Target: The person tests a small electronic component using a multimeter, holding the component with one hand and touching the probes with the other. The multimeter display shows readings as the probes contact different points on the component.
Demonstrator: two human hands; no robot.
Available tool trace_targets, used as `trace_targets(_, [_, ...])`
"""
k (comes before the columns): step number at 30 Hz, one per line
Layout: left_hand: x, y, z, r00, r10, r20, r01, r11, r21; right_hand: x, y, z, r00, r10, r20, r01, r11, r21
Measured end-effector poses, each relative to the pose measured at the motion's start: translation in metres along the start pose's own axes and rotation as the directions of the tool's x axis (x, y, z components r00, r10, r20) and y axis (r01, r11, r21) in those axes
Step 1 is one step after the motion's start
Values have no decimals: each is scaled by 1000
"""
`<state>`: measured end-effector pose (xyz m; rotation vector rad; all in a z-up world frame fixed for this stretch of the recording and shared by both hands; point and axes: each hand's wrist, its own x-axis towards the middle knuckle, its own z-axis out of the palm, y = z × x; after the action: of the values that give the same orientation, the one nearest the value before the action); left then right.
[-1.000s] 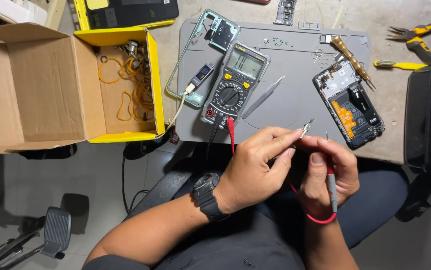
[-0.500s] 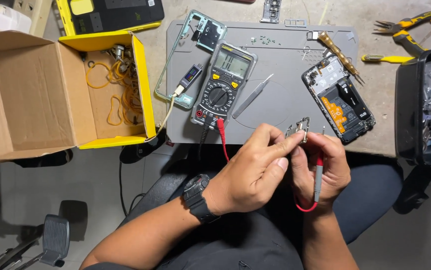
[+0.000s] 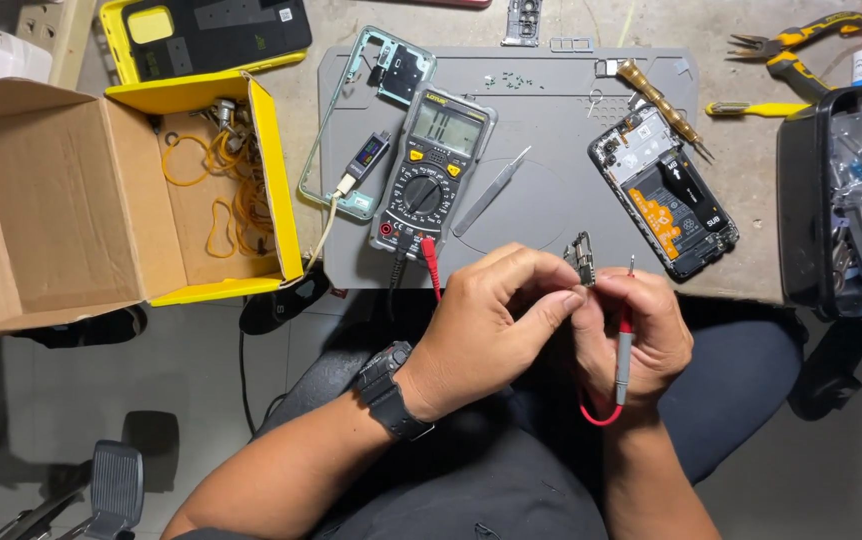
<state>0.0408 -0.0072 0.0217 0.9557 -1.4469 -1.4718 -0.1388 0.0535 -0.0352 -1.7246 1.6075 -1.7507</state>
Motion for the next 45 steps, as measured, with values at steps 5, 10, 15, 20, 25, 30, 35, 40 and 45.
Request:
trace_targets(5, [-1, 5, 3, 999, -19, 35, 21, 999, -50, -10, 18, -3, 996, -69, -55, 67, 997, -24])
trace_targets(10, [6, 6, 0, 994, 1, 113, -4, 1000, 27, -6, 18, 2, 994, -89, -67, 85, 995, -58])
trace_targets(15, [4, 7, -1, 994, 35, 108, -46, 994, 96, -7, 12, 0, 998, -59, -28, 57, 995, -77])
trace_targets(20, [4, 6, 0, 993, 23, 116, -41, 988, 151, -7, -1, 1, 1000, -6, 20, 9, 990, -140])
trace_targets(25, [4, 7, 0, 988, -40, 151, 7, 977, 212, -9, -6, -1, 997, 42, 57, -29, 974, -224])
trace_targets(30, [8, 14, 1, 985, -102, 140, 86, 989, 121, -6, -11, 1, 997, 44, 66, -27, 971, -239])
trace_targets(35, [6, 12, 5, 972, -196, 131, 194, 981, 25, -6, -10, 2, 997, 11, 79, 11, 963, -268])
trace_targets(40, [2, 8, 8, 970, -222, 103, 229, 972, -62, 1, -17, 4, 995, -18, 100, 44, 963, -265])
trace_targets(45, [0, 2, 7, 980, -190, 64, 193, 980, -50, 2, -25, -3, 983, 106, 149, -87, 988, -130])
